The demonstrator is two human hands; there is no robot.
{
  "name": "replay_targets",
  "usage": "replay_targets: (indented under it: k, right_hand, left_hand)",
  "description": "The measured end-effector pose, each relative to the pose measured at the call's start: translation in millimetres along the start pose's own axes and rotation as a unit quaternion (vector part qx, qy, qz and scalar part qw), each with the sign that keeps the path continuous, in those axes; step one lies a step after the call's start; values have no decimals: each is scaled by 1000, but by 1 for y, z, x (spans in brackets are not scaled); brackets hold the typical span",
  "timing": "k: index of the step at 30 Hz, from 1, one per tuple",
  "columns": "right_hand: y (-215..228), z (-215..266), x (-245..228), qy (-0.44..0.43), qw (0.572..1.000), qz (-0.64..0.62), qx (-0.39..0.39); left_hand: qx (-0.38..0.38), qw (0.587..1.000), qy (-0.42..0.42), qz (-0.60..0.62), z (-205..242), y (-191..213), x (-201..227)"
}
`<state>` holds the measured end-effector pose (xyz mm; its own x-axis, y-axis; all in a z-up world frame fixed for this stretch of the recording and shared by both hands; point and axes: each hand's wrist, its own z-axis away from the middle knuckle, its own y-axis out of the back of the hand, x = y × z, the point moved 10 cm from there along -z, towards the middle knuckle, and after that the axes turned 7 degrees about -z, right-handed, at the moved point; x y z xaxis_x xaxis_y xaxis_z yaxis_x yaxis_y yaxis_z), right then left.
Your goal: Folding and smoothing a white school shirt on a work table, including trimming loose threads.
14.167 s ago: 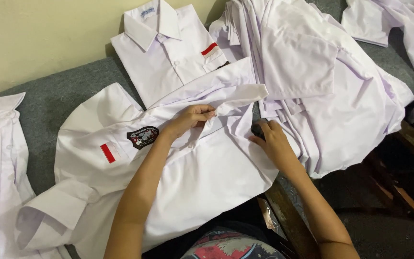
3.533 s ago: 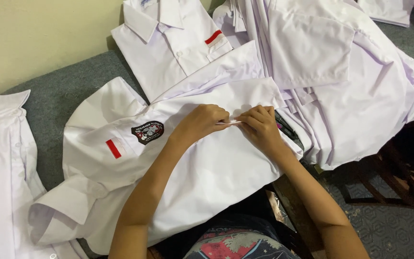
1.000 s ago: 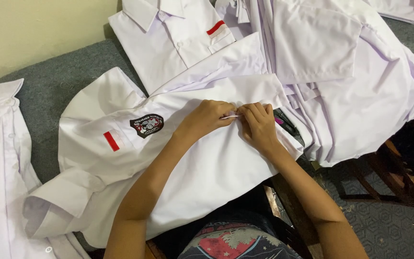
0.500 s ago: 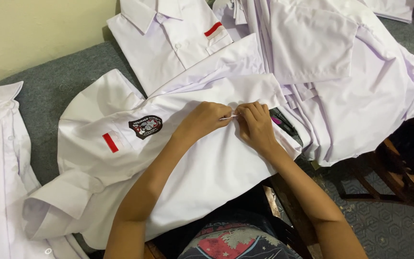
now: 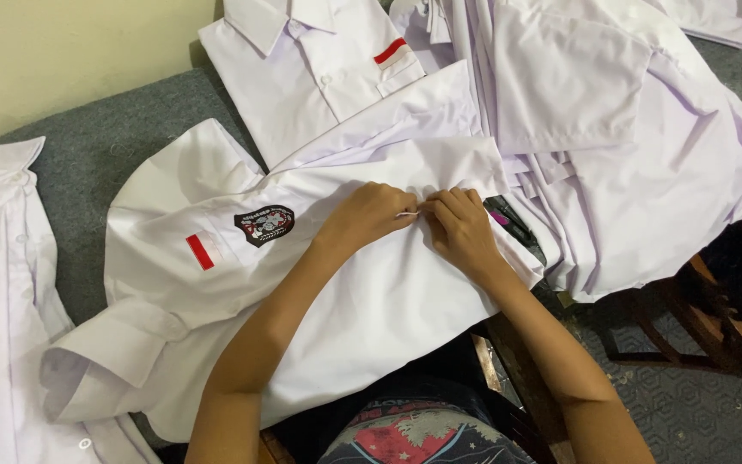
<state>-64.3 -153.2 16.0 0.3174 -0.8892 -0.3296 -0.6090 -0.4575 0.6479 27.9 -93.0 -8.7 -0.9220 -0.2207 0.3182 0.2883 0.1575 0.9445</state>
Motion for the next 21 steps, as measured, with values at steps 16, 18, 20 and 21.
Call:
replay_targets:
  k: [16, 18, 20, 21]
  right_hand:
    - [6, -2, -14, 65, 997, 40, 23]
    - [13, -8, -19, 52, 998, 34, 27]
    - [15, -11, -22, 57, 998, 20, 33]
    - [18, -13, -24, 59, 997, 9, 41]
  left_hand:
    - [60, 996, 34, 51, -1, 14, -5]
    - [51, 997, 29, 58, 1, 17, -2]
    - [44, 997, 25, 61, 3, 25, 4]
    - [36, 997, 15, 63, 4, 29, 8]
